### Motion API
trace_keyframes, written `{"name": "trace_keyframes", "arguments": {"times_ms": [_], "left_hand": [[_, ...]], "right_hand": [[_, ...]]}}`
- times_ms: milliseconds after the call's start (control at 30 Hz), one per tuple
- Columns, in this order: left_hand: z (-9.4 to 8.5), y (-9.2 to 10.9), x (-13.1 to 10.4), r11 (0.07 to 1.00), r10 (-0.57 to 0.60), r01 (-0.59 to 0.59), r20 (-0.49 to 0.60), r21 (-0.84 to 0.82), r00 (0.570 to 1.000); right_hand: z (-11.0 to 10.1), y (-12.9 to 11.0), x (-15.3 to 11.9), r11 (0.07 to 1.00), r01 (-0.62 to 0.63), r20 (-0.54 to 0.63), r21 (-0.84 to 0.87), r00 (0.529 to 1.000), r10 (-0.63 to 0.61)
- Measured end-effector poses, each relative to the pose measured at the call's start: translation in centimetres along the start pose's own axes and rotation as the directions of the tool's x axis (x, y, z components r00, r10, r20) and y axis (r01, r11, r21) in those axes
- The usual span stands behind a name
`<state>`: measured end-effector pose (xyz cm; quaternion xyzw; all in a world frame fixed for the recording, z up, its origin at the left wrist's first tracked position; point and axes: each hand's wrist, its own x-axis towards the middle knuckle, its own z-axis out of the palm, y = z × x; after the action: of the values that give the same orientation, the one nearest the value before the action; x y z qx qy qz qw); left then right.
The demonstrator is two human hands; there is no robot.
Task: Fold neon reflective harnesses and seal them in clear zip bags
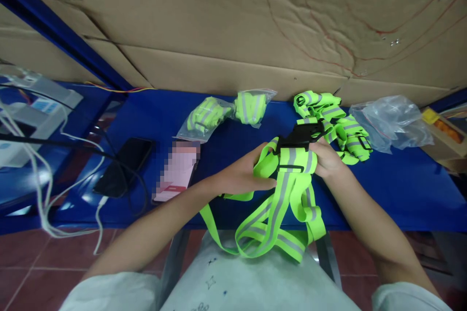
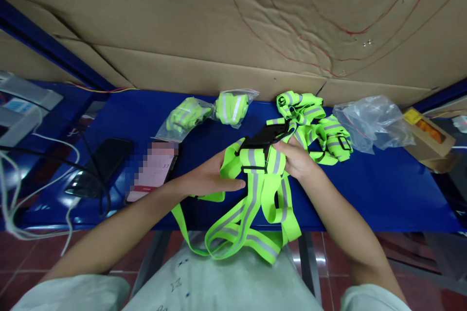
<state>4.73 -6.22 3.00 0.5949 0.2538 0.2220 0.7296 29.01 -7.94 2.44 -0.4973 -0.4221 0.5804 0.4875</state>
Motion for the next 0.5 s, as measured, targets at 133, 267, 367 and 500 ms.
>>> {"name": "trace_keyframes", "arguments": {"times_ms": [133, 267, 367, 500], "left_hand": [[-0.1, -0.4, 0.4, 0.938, 0.213, -0.178, -0.089, 0.299, 0.973], [0.2, -0.6, 0.4, 0.959, 0.192, -0.11, -0.314, 0.261, 0.93], [0.5, -0.6, 0.4, 0.995, -0.097, 0.08, -0.343, -0.062, 0.934], [0.6, -0.1, 0.9, 0.909, -0.267, 0.18, -0.194, -0.377, 0.944]], "right_hand": [[0.1, 0.0, -0.2, 1.0, 0.006, -0.017, -0.013, 1.0, -0.006], [0.7, -0.1, -0.2, 1.0, 0.006, -0.043, 0.024, 0.999, -0.005], [1.3, 0.0, -0.2, 1.0, 0.005, -0.049, 0.023, 0.999, -0.004], [2.1, 0.3, -0.2, 0.999, -0.022, -0.08, -0.028, 0.997, 0.019]]}}
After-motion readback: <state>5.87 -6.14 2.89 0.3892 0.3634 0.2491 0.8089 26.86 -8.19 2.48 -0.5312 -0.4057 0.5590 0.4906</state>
